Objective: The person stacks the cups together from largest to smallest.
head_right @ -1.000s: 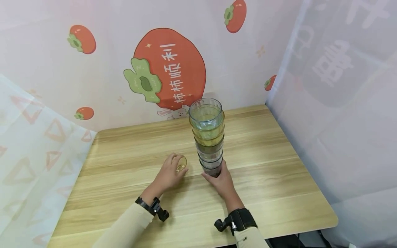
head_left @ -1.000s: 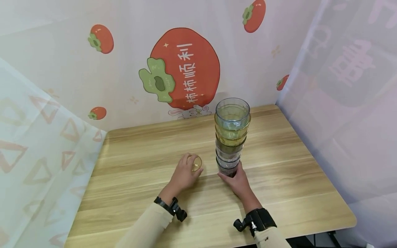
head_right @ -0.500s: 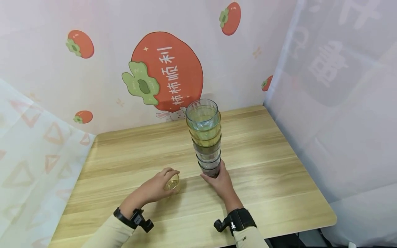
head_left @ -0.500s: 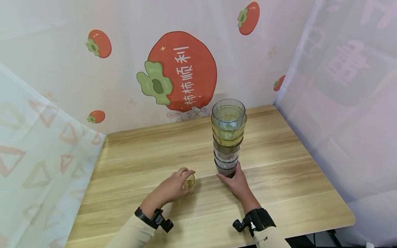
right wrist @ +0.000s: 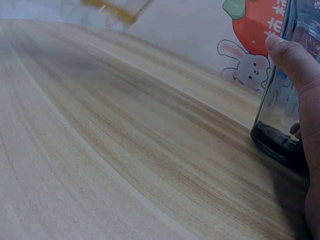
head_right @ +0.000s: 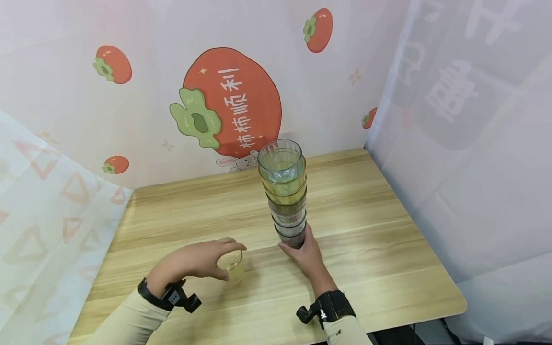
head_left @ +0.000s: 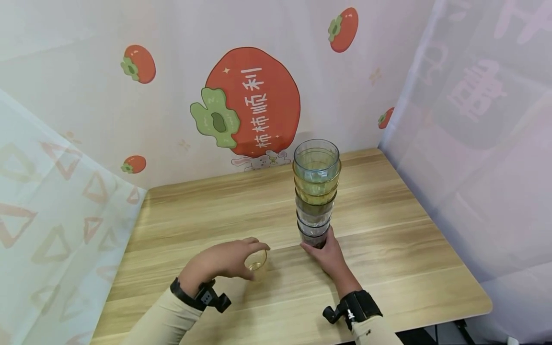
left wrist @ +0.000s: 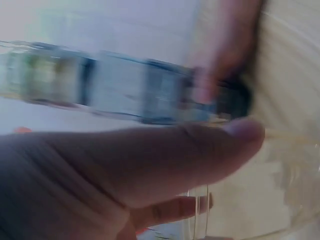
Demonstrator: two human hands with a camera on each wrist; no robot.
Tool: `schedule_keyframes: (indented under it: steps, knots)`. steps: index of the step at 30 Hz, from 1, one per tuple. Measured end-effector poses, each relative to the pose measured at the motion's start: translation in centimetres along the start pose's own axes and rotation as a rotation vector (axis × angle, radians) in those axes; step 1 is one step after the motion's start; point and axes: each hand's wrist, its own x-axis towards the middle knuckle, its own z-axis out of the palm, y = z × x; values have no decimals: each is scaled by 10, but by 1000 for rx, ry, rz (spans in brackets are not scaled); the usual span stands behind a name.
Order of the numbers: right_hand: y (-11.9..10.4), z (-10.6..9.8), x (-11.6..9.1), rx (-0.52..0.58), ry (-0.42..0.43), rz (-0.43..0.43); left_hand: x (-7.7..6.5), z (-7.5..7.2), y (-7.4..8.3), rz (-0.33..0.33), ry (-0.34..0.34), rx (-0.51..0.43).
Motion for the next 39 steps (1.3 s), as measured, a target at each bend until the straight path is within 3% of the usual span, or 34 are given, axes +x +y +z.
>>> schedule_keyframes:
  steps: [14, 18, 23, 29, 33, 36, 39]
  knots:
    - [1, 0, 0, -4, 12, 6, -47, -103, 34, 116, 260, 27]
    - [2, 0, 1, 3, 7, 8, -63, -125, 39, 194, 428, 4]
    - [1, 0, 1, 1, 1, 7, -75, -142, 49, 397, 750, -47]
    - [0, 0, 1, 15, -7, 19, -67, -149, 74, 650, 1163, -169]
    - [-1, 0, 1, 41, -10, 30, -49, -149, 98, 772, 1344, -232]
    - [-6, -1, 0, 62, -16, 35, -31, -151, 113, 853, 1352, -163]
    - [-26, -5, -4, 67, -39, 45, -13, -149, 121, 837, 1236, -90]
